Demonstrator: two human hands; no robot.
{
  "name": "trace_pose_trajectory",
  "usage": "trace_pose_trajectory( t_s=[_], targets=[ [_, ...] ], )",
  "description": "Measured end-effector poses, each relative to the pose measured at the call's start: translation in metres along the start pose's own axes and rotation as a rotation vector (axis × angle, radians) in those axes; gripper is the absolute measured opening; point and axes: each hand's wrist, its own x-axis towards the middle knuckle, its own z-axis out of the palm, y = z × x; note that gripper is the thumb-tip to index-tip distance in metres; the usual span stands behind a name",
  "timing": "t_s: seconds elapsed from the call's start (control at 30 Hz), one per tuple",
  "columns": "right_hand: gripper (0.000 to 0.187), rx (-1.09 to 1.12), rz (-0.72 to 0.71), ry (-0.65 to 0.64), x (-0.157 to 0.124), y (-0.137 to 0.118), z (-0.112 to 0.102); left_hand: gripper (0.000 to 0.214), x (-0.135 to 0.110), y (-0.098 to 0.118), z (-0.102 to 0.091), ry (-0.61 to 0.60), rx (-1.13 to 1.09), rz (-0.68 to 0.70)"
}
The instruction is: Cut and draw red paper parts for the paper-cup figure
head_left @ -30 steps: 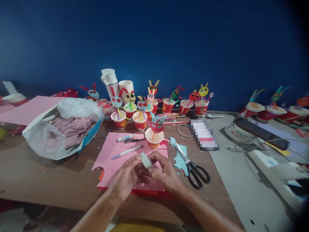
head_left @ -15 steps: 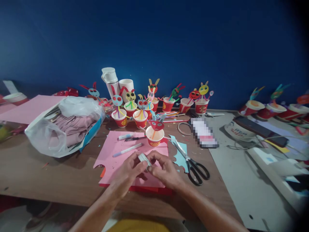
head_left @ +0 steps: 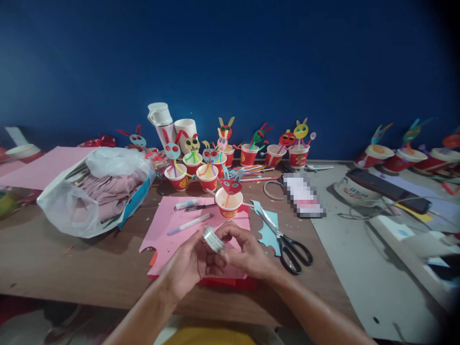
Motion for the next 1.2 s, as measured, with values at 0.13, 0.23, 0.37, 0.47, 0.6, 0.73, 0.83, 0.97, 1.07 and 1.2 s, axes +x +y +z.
trace_pose_trajectory(
  t_s=[0.13, 0.23, 0.37, 0.47, 0.6, 0.73, 0.83, 0.97, 1.07, 1.2],
  targets=[
    [0.013, 0.094, 0.056, 0.010, -0.001, -0.004, 0.003, 0.033, 0.000, -0.003, 0.001, 0.010, 0.009, 0.046],
    [0.007, 0.124, 0.039, 0.034, 0.000, -0.008, 0.005, 0.032, -0.002, -0.006, 0.006, 0.037, 0.050, 0.110],
    [0.008, 0.061, 0.033, 0.101, 0.000, -0.010, 0.008, 0.029, -0.003, -0.012, 0.013, 0.128, 0.198, 0.266],
    [0.011, 0.005, 0.033, 0.155, -0.001, -0.007, 0.009, 0.025, -0.002, -0.014, 0.015, 0.152, 0.238, 0.317],
    [0.009, 0.167, 0.016, 0.122, -0.002, 0.001, 0.007, 0.029, 0.000, -0.007, 0.013, 0.076, 0.015, 0.168],
    [0.019, 0.292, -0.028, 0.178, -0.002, 0.005, 0.005, 0.039, 0.000, 0.002, 0.007, -0.013, -0.206, -0.020],
    [0.024, 0.195, -0.016, 0.229, -0.001, 0.007, 0.003, 0.042, 0.000, 0.004, 0.004, -0.047, -0.270, -0.030],
    [0.036, 0.090, 0.001, 0.150, -0.002, 0.006, 0.003, 0.041, -0.002, 0.001, 0.004, -0.056, -0.291, -0.011],
    [0.049, 0.048, 0.020, 0.034, -0.003, 0.002, 0.004, 0.038, -0.002, -0.003, 0.006, 0.000, -0.266, -0.033],
    [0.044, 0.037, -0.001, -0.007, -0.003, -0.001, 0.006, 0.032, 0.000, -0.009, 0.007, 0.012, -0.223, -0.057]
  ],
)
